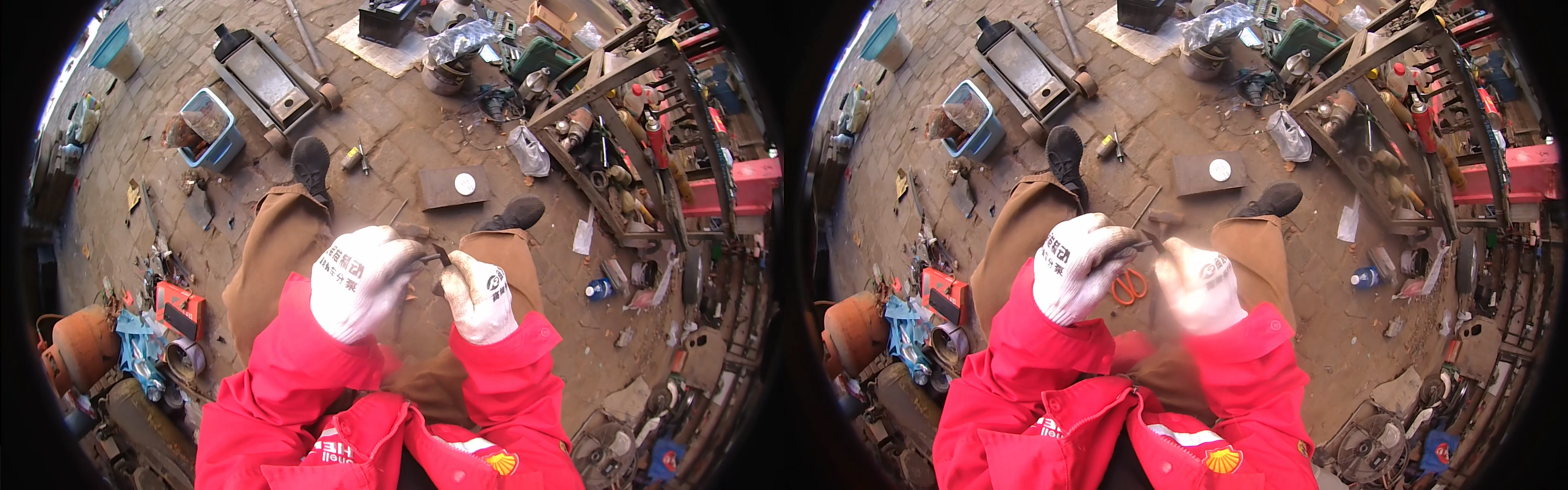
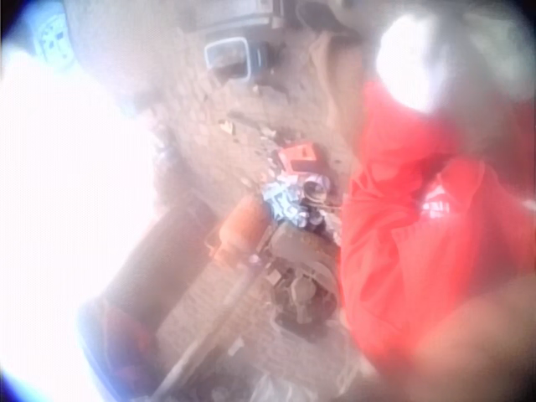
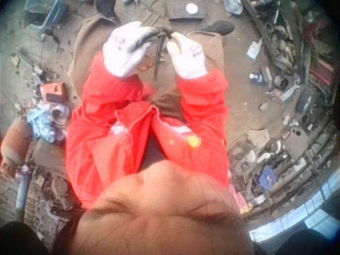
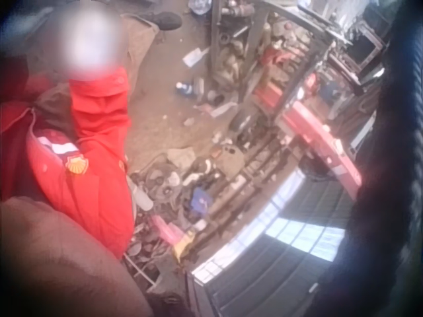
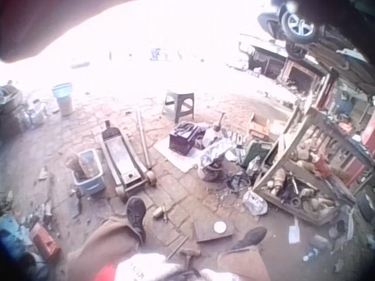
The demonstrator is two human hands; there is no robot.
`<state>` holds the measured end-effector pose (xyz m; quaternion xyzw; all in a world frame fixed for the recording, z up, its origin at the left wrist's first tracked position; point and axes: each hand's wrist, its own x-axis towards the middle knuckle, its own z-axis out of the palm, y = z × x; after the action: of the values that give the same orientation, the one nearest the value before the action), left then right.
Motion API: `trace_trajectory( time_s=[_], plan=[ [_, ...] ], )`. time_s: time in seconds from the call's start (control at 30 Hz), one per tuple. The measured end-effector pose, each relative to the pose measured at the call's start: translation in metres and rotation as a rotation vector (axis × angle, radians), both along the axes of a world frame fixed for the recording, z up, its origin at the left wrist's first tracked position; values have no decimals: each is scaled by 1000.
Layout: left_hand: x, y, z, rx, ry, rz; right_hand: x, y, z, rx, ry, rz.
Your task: The person sits on the ground and uses shears to cut a small metal strip, then repeatedly bends and twists the strip by hand. The person continues to manipulate the metal piece, bending it into a curved shape.
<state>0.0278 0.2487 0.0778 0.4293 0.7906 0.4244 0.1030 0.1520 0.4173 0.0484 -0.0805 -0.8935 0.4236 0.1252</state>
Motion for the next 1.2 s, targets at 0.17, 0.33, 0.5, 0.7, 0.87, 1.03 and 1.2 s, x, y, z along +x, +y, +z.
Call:
trace_trajectory(
  time_s=[0.17,0.33,0.5,0.7,0.87,1.03,1.2],
  plan=[
    [-3,-2,-1,-68,95,-57,3,6,-8,23,-43,84],
    [-2,1,-8,62,-11,-64,5,4,-19,40,-30,124],
    [-3,-9,-3,-71,118,-142,6,12,-3,-4,31,227],
    [-7,-6,-5,-72,-3,-113,2,3,-5,291,165,193],
    [-8,0,-9,-17,-171,-163,9,4,-18,183,104,164],
    [2,7,-7,127,-651,41,8,6,-20,-64,-16,38],
    [4,9,-4,145,-1096,170,6,4,-16,-55,-44,78]
  ],
)
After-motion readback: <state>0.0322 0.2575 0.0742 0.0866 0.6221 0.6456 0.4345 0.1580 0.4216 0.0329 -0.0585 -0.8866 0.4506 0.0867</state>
